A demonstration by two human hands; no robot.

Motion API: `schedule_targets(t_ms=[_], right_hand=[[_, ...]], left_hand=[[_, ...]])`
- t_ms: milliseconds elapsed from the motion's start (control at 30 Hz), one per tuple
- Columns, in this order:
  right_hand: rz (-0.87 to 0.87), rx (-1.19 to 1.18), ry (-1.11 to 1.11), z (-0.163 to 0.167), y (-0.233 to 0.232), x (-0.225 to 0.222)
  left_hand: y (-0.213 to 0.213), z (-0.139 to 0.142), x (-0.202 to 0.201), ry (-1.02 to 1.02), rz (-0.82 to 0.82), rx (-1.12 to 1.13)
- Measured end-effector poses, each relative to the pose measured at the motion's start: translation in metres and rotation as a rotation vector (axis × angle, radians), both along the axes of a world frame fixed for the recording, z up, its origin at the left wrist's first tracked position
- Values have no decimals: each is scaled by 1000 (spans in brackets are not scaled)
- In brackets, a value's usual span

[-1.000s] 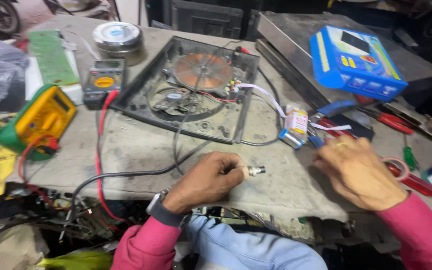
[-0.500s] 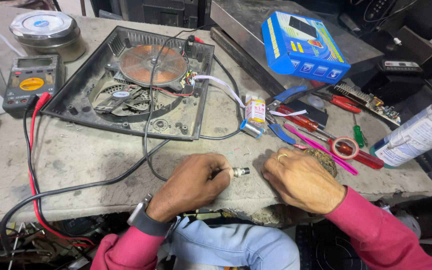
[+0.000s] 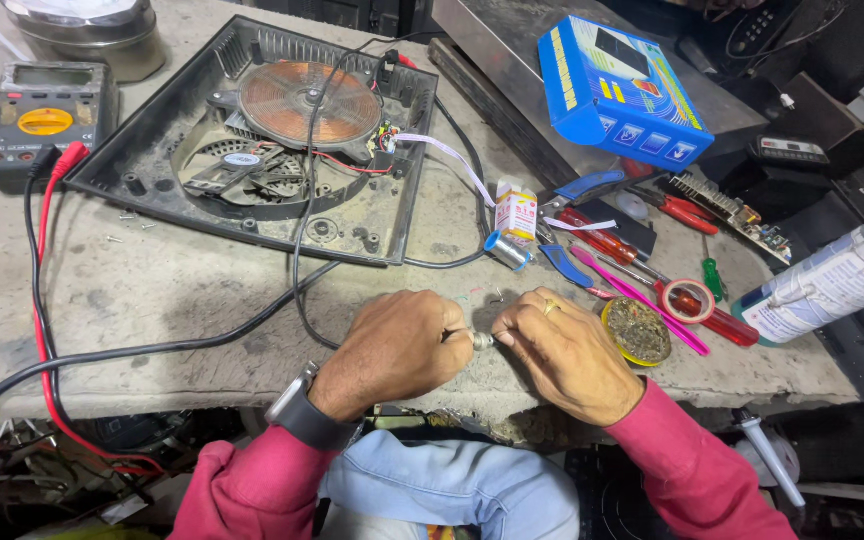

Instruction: The person solders a wire to a small connector component on a cluttered workbench using a soldering iron, then wraps the connector with red electrical tape and scrapes at it with a small pink tool. An opened appliance with a copper coil sits on the bench nearby.

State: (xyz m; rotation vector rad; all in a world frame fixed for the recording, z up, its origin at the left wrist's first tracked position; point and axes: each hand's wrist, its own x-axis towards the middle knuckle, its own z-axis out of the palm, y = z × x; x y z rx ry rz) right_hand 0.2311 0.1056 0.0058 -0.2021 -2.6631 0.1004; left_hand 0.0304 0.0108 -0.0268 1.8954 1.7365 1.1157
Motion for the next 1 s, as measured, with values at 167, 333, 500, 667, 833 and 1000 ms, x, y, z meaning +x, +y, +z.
schedule_targets(t_ms=[167, 333, 500, 667, 833, 1000], right_hand=[[38, -22, 28, -7, 6, -2], [52, -41, 40, -12, 9, -2], [30, -114, 29, -16, 11, -2], [43, -142, 13, -18, 15, -2], [54, -129, 23, -19, 18, -2], [58, -68, 53, -19, 17, -5]], left_hand=[[2, -1, -1, -15, 13, 15], [4, -1, -3, -15, 15, -40], [5, -1, -4, -27, 11, 14], [7, -3, -4, -13, 18, -8], [9, -5, -5, -27, 21, 18], [9, -7, -7, -16, 24, 38]])
